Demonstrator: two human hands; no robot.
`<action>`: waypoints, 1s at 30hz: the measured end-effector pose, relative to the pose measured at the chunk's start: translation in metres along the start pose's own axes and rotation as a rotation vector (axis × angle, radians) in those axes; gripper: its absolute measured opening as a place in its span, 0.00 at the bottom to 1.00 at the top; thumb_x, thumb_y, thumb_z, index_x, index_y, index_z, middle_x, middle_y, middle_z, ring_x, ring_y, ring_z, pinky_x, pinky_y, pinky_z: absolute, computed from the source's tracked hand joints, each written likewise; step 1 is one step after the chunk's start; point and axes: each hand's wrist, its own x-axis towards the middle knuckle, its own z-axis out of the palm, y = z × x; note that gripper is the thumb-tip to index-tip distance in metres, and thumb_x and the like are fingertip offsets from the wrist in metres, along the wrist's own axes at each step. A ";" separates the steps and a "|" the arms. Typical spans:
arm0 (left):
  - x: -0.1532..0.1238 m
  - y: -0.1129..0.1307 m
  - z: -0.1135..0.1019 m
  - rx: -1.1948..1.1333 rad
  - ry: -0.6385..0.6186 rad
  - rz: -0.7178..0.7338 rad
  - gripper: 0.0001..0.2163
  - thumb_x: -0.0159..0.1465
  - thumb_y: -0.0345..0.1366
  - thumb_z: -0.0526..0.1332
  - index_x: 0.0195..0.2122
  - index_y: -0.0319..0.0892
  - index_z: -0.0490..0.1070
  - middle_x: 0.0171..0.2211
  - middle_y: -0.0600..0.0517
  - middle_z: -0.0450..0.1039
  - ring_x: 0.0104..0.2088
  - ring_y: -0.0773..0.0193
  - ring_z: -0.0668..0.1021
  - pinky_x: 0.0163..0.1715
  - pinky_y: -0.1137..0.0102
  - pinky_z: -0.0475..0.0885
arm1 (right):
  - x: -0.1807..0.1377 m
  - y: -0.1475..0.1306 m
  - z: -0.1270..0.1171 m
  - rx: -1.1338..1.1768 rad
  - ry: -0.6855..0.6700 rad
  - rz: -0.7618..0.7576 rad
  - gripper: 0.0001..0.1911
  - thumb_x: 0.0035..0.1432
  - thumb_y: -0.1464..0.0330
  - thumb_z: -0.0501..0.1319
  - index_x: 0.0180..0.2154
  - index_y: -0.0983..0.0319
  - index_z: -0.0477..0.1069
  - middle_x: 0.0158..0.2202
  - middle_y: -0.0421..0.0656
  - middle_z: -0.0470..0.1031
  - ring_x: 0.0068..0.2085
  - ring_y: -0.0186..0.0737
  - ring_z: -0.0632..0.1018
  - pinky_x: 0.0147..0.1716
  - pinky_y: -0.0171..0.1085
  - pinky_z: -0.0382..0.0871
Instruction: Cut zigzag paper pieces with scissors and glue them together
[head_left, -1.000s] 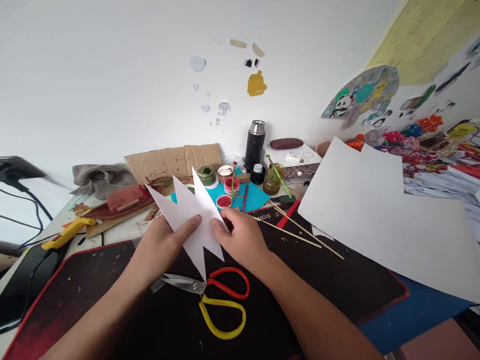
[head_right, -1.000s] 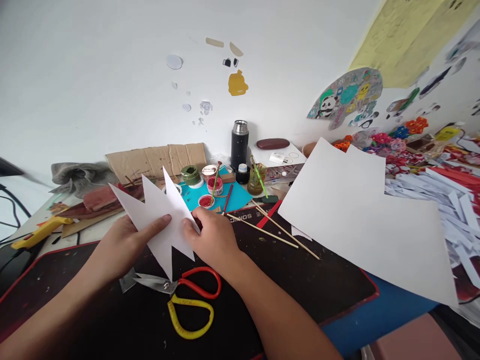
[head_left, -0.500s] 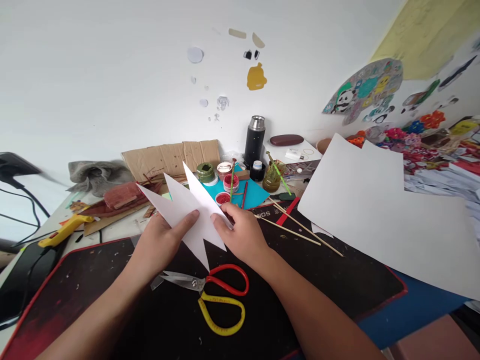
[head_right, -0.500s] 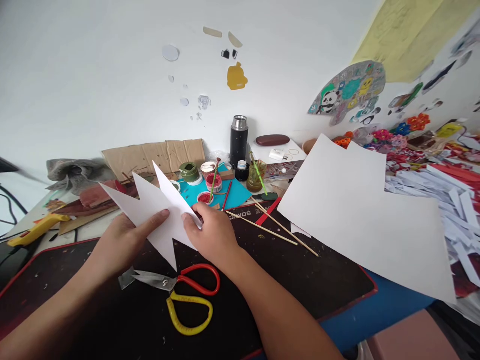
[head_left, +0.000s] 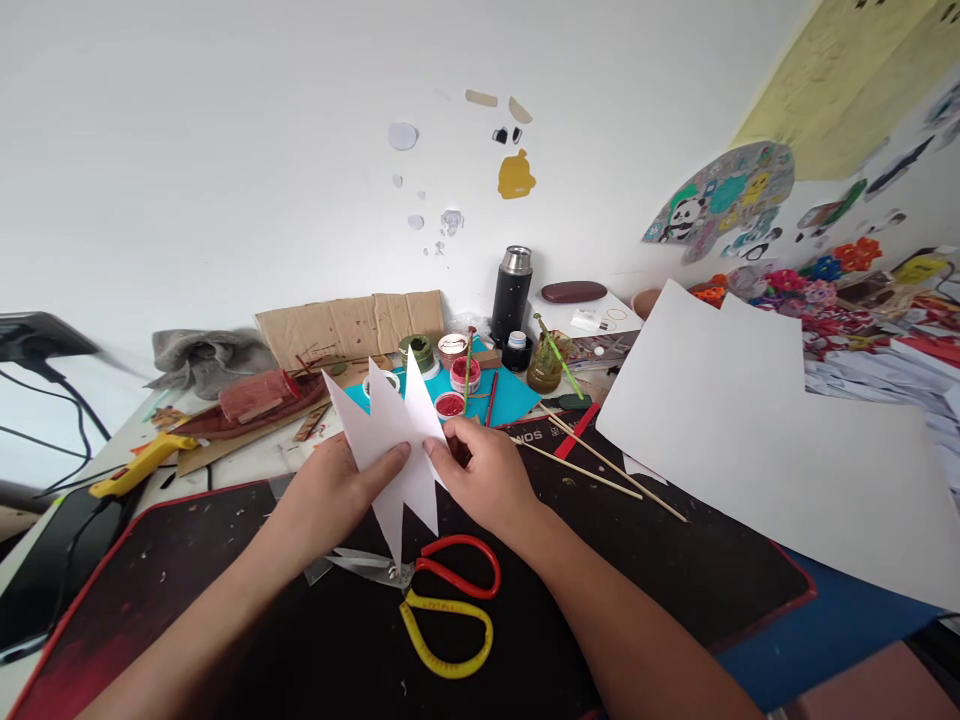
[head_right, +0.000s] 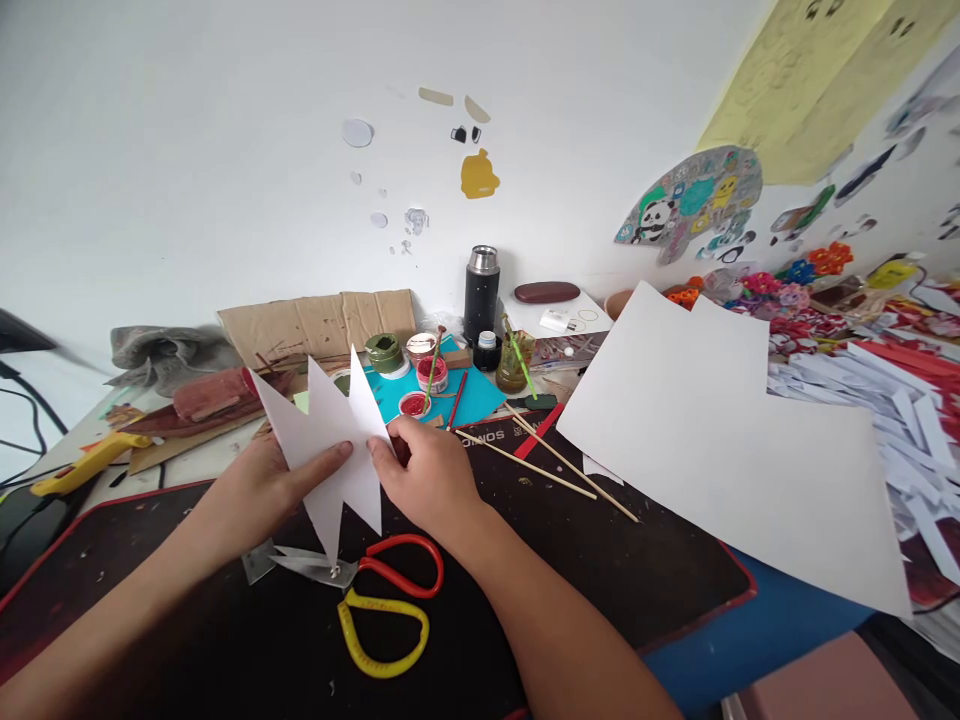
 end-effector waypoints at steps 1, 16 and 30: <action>0.000 0.000 0.000 0.001 -0.009 -0.003 0.20 0.62 0.59 0.67 0.35 0.46 0.84 0.38 0.44 0.90 0.38 0.37 0.88 0.33 0.56 0.83 | 0.000 0.000 0.000 -0.001 0.002 -0.006 0.13 0.69 0.62 0.63 0.31 0.57 0.66 0.26 0.35 0.69 0.27 0.36 0.68 0.30 0.37 0.57; -0.003 0.002 0.002 0.051 -0.102 -0.020 0.22 0.66 0.59 0.63 0.40 0.44 0.83 0.39 0.45 0.90 0.39 0.42 0.89 0.35 0.60 0.82 | -0.001 0.001 0.004 -0.065 0.050 -0.054 0.18 0.66 0.64 0.62 0.29 0.57 0.55 0.23 0.33 0.60 0.25 0.34 0.62 0.29 0.36 0.51; -0.004 -0.005 0.012 0.097 -0.083 0.019 0.21 0.67 0.57 0.61 0.38 0.44 0.82 0.37 0.46 0.89 0.38 0.42 0.88 0.35 0.59 0.82 | -0.003 0.000 0.010 -0.246 0.000 -0.021 0.14 0.68 0.66 0.65 0.30 0.57 0.63 0.25 0.35 0.67 0.26 0.36 0.66 0.29 0.37 0.49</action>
